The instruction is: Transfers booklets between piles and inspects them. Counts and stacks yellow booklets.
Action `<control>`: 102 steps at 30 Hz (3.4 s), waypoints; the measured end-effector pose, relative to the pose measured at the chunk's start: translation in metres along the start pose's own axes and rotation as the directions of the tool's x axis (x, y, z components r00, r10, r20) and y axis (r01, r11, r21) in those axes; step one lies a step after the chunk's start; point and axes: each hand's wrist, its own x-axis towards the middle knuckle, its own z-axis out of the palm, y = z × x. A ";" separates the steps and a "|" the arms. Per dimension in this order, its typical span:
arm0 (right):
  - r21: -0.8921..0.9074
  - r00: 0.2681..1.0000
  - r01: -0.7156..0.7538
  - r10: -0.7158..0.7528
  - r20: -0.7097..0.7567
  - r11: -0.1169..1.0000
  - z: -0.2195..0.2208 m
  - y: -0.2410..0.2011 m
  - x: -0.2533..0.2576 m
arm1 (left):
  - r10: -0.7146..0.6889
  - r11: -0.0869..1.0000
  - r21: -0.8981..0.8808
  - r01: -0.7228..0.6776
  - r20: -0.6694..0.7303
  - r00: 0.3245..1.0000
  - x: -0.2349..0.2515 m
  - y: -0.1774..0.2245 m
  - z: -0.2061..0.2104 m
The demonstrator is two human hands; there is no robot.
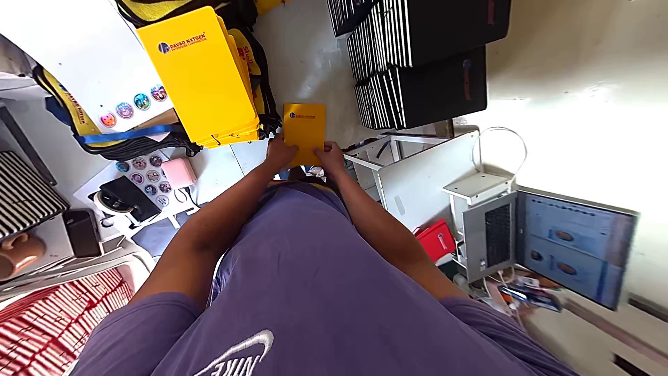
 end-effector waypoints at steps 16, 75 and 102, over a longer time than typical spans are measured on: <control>0.646 0.919 0.216 -0.377 0.119 0.732 -0.056 -0.056 -0.094 | 0.482 0.815 -0.367 -0.449 -0.003 0.876 -0.108 0.048 -0.059; 0.243 0.461 0.820 -0.849 0.258 0.519 0.005 -0.226 -0.076 | 0.876 0.446 -0.078 -0.892 -0.165 0.453 -0.102 0.032 -0.267; 0.225 0.546 0.732 -0.751 0.372 0.643 0.033 -0.249 -0.036 | 0.850 0.442 0.023 -0.897 -0.330 0.410 -0.040 0.007 -0.252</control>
